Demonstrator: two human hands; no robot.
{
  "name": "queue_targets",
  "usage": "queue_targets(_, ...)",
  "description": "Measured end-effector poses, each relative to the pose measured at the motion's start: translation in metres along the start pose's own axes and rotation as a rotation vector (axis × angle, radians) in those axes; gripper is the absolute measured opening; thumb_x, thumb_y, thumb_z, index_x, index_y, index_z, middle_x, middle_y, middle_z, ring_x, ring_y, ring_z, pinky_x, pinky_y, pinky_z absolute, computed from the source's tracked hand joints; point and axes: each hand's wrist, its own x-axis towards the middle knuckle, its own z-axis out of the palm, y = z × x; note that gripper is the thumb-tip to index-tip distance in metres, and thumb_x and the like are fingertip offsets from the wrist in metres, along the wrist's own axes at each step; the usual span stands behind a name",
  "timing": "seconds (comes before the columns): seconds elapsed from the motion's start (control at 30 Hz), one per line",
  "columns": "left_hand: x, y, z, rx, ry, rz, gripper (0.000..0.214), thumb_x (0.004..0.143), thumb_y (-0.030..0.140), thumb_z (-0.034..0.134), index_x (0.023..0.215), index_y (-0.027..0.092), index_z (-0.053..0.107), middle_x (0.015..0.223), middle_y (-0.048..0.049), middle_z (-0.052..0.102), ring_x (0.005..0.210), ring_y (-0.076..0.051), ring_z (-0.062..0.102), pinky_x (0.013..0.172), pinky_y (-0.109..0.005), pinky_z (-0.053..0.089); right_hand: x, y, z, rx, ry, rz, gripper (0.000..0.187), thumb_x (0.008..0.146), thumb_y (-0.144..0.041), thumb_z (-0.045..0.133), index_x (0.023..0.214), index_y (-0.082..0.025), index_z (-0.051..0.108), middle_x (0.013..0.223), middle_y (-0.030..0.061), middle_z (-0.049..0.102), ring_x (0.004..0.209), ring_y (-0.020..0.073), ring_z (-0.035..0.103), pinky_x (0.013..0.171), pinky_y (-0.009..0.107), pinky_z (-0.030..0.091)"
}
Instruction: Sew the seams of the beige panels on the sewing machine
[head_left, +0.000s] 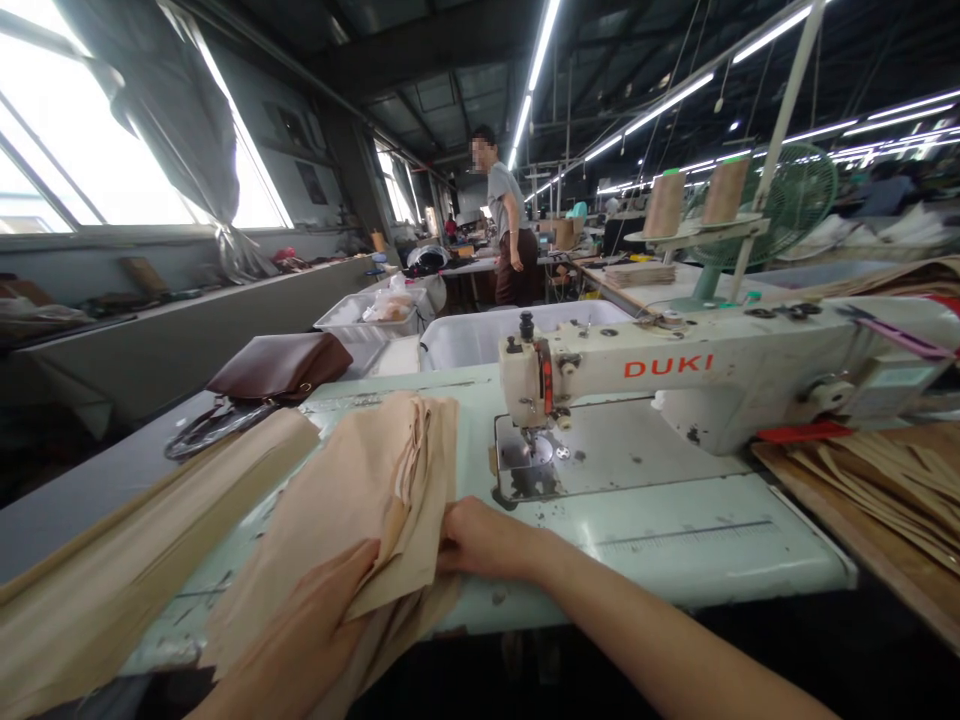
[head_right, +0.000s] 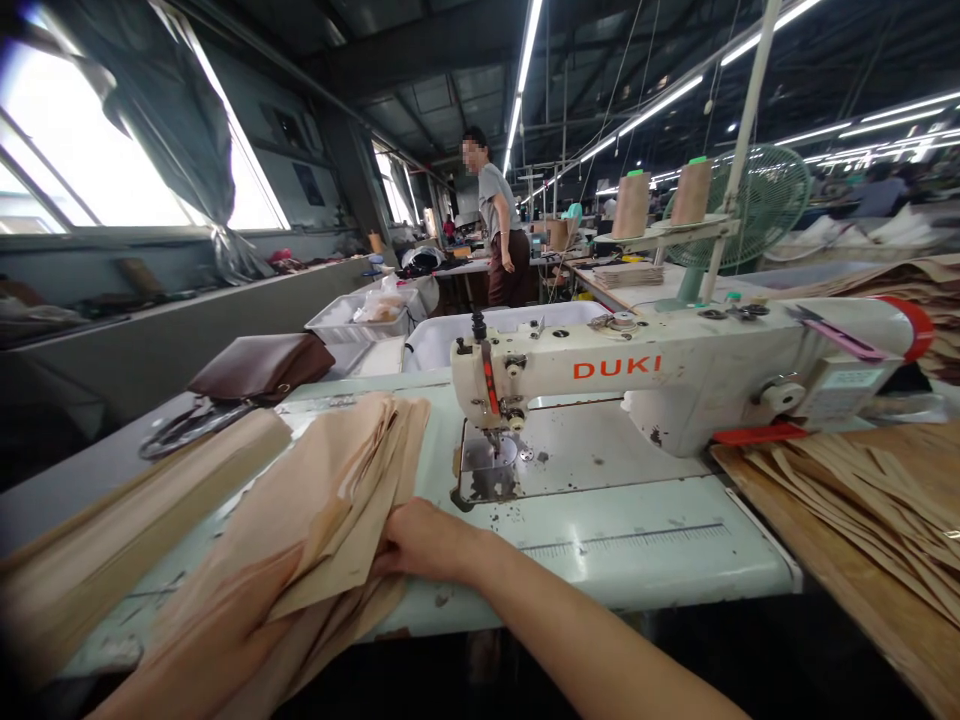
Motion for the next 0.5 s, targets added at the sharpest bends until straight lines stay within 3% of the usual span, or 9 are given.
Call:
queue_targets(0.1,0.0,-0.007,-0.004,0.02,0.004,-0.014,0.04,0.082,0.035,0.044,0.107,0.021,0.072,0.112,-0.01,0.071,0.107,-0.033,0.063,0.101,-0.046,0.049,-0.001,0.001,-0.003,0.024,-0.089,-0.076,0.017,0.09,-0.017,0.07,0.106,-0.013,0.074,0.104,0.0043,0.073,0.096,0.0147,0.068,0.086,0.016,0.048)
queue_targets(0.2,0.002,-0.007,-0.013,0.035,0.017,-0.033,0.033,0.081,0.036,0.044,0.088,0.02,0.072,0.098,-0.0114,0.072,0.1,-0.033,0.064,0.097,-0.045,0.049,-0.005,0.0,-0.007,-0.017,-0.125,-0.103,0.027,0.085,-0.008,0.07,0.112,-0.011,0.073,0.117,0.0102,0.067,0.107,0.0202,0.064,0.095,0.022,0.046)
queue_targets(0.37,0.004,0.005,-0.027,0.046,0.005,0.011,0.027,0.079,0.037,0.044,0.073,0.022,0.066,0.077,-0.0076,0.069,0.075,-0.028,0.064,0.084,-0.037,0.054,-0.011,-0.004,-0.01,-0.055,-0.098,-0.09,0.025,0.089,-0.004,0.059,0.105,-0.015,0.075,0.113,0.0082,0.066,0.105,0.0196,0.062,0.092,0.024,0.046)
queue_targets(0.5,0.0,0.002,-0.024,0.079,-0.013,-0.008,0.029,0.078,0.037,0.041,0.07,0.022,0.064,0.076,-0.0097,0.068,0.08,-0.03,0.065,0.089,-0.042,0.052,-0.01,-0.003,-0.01,-0.02,-0.06,-0.071,0.016,0.094,-0.013,0.061,0.101,-0.015,0.076,0.109,0.0067,0.068,0.102,0.0183,0.062,0.087,0.023,0.047)
